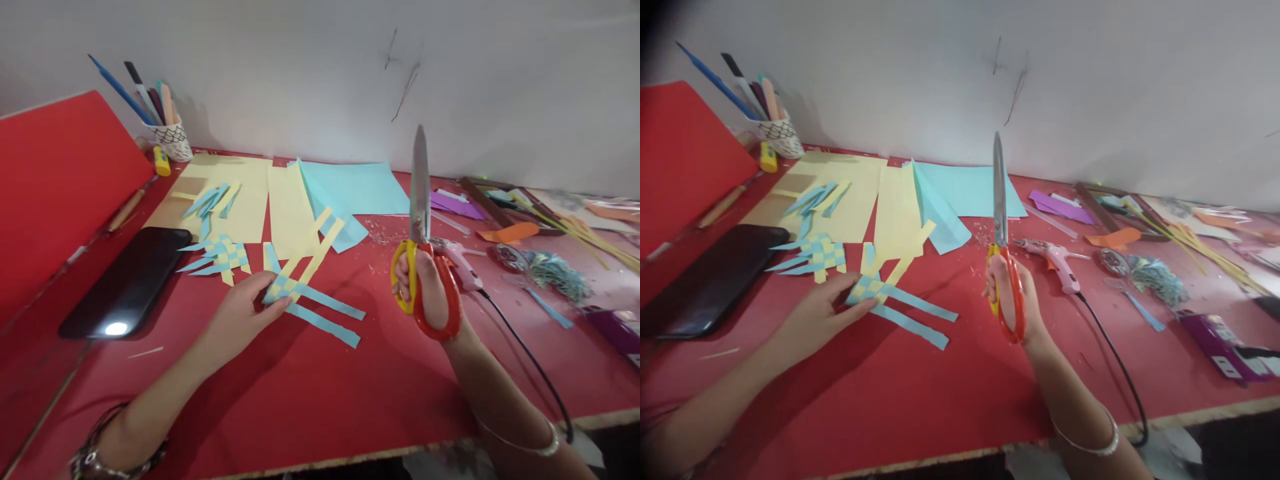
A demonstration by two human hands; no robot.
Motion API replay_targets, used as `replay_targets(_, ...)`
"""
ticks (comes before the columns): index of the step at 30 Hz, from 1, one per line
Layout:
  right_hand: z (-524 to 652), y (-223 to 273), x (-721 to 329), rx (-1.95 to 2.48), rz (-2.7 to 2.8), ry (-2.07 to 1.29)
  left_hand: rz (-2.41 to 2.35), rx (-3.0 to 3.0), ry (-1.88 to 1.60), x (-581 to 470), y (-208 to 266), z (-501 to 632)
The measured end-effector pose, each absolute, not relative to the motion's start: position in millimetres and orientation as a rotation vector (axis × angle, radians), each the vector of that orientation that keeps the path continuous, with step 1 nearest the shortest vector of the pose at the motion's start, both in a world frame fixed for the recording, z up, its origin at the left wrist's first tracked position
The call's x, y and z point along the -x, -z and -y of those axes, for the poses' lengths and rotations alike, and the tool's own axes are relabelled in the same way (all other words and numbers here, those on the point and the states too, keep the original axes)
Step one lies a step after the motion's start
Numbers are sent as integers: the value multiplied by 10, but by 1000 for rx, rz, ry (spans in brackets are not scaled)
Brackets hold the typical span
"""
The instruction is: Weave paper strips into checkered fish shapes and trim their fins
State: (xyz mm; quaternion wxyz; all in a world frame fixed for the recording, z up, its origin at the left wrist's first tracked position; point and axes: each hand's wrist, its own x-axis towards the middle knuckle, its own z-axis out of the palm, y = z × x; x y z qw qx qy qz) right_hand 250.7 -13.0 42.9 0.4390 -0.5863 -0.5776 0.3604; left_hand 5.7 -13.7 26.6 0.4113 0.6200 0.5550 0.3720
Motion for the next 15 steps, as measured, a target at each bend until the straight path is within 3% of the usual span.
replay_targets(10,128,-377,-2420,1234,1305,-1038,-1258,-801,-1247,-7,-282,114)
replay_targets(15,155,-363,-2406,1068,1248,-1171,-1190,-1013,-1312,0,-330,63)
